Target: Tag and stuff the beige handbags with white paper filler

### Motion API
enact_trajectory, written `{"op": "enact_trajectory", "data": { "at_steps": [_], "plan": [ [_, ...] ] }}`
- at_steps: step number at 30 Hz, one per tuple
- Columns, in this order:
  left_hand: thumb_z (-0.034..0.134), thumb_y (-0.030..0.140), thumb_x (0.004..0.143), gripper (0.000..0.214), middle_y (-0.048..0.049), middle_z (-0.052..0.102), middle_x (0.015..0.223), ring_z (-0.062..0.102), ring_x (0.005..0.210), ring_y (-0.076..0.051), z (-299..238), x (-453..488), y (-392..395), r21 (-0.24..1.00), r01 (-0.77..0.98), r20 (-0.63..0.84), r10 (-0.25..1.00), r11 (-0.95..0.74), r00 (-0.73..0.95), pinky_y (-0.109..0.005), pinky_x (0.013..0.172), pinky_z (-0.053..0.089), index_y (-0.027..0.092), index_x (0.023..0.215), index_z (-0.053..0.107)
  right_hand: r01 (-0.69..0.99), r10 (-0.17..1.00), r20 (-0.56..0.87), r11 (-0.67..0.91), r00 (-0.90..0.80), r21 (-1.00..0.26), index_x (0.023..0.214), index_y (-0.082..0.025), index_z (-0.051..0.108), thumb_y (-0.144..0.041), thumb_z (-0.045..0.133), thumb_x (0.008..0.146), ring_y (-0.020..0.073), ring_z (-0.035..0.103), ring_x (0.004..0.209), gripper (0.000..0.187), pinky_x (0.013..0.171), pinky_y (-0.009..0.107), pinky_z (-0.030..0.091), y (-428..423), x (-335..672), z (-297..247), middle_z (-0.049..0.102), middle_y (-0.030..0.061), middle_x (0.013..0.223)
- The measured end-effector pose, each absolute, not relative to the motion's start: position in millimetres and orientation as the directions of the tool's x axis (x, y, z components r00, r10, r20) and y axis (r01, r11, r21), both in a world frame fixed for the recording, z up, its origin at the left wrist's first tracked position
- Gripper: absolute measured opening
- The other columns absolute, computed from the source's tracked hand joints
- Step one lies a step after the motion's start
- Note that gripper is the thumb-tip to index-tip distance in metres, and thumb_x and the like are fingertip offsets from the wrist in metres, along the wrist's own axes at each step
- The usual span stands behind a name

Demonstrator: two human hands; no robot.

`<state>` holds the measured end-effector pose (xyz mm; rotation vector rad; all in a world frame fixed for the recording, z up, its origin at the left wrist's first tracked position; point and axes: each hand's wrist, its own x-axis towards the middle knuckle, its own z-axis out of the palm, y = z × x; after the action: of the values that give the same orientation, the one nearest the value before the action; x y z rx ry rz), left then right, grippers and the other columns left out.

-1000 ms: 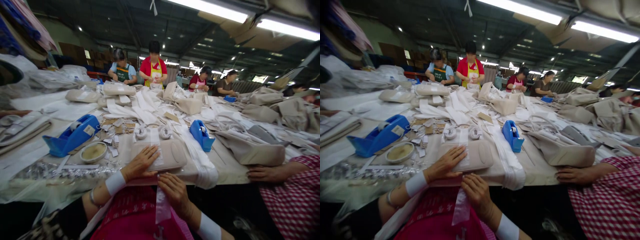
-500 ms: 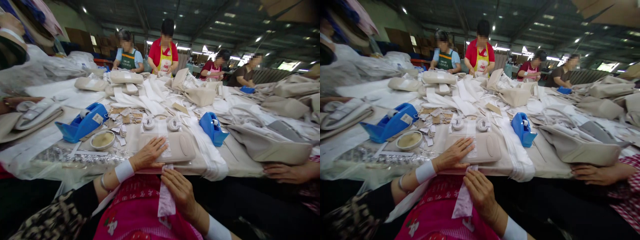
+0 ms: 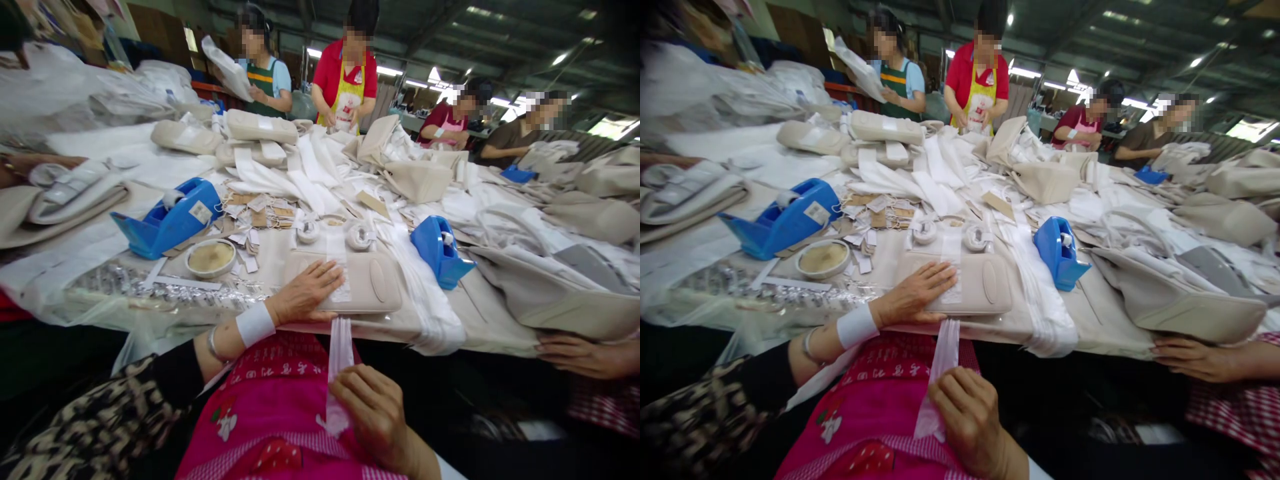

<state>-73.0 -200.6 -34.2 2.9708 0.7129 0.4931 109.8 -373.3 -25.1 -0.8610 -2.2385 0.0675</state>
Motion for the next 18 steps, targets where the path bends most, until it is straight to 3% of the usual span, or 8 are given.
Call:
{"op": "enact_trajectory", "data": {
  "at_steps": [4,8,13,18],
  "plan": [
    [0.06,0.05,0.084,0.079,-0.018,0.035,0.153,0.02,0.147,-0.033,-30.2,-73.7,-204.4,0.125,0.436,0.308,0.453,-0.891,0.837,-0.049,0.12,0.015,0.01,0.147,0.031,0.535,0.562,0.655,0.799,-0.505,-0.273,0.098,-0.011,0.066,-0.011,0.039,0.097,0.0185,0.061,0.077,0.027,0.066,0.03,0.048,-360.1,105.6,-0.4,0.065,0.0082,0.075],
    [0.052,0.052,0.09,0.071,-0.018,0.038,0.152,0.025,0.145,-0.029,-24.8,-74.7,-206.6,0.163,0.434,0.335,0.464,-0.886,0.82,-0.046,0.121,0.015,0.01,0.145,0.035,0.565,0.559,0.66,0.79,-0.503,-0.238,0.092,-0.016,0.068,-0.01,0.043,0.096,0.0176,0.059,0.077,0.025,0.061,0.029,0.046,-329.1,106.4,37.9,0.066,0.0073,0.08],
    [0.042,0.027,0.097,0.046,-0.0119,0.043,0.149,0.035,0.141,-0.023,-27.8,-73.4,-205.0,0.267,0.435,0.386,0.509,-0.86,0.77,-0.043,0.12,0.024,0.016,0.141,0.04,0.662,0.64,0.611,0.71,-0.466,-0.239,0.084,-0.021,0.071,-0.012,0.048,0.095,0.0151,0.054,0.069,0.027,0.06,0.028,0.043,-270.4,114.6,74.0,0.06,0.0033,0.072],
    [0.045,0.01,0.088,0.058,-0.0134,0.052,0.138,0.047,0.13,-0.021,-35.1,-72.9,-203.5,0.399,0.428,0.473,0.582,-0.811,0.661,-0.042,0.116,0.034,0.014,0.143,0.029,0.761,0.752,0.516,0.594,-0.41,-0.26,0.072,-0.02,0.066,-0.018,0.063,0.088,0.0152,0.057,0.075,0.017,0.07,0.028,0.043,-202.3,111.9,72.7,0.06,0.001,0.076]
  ]
}}
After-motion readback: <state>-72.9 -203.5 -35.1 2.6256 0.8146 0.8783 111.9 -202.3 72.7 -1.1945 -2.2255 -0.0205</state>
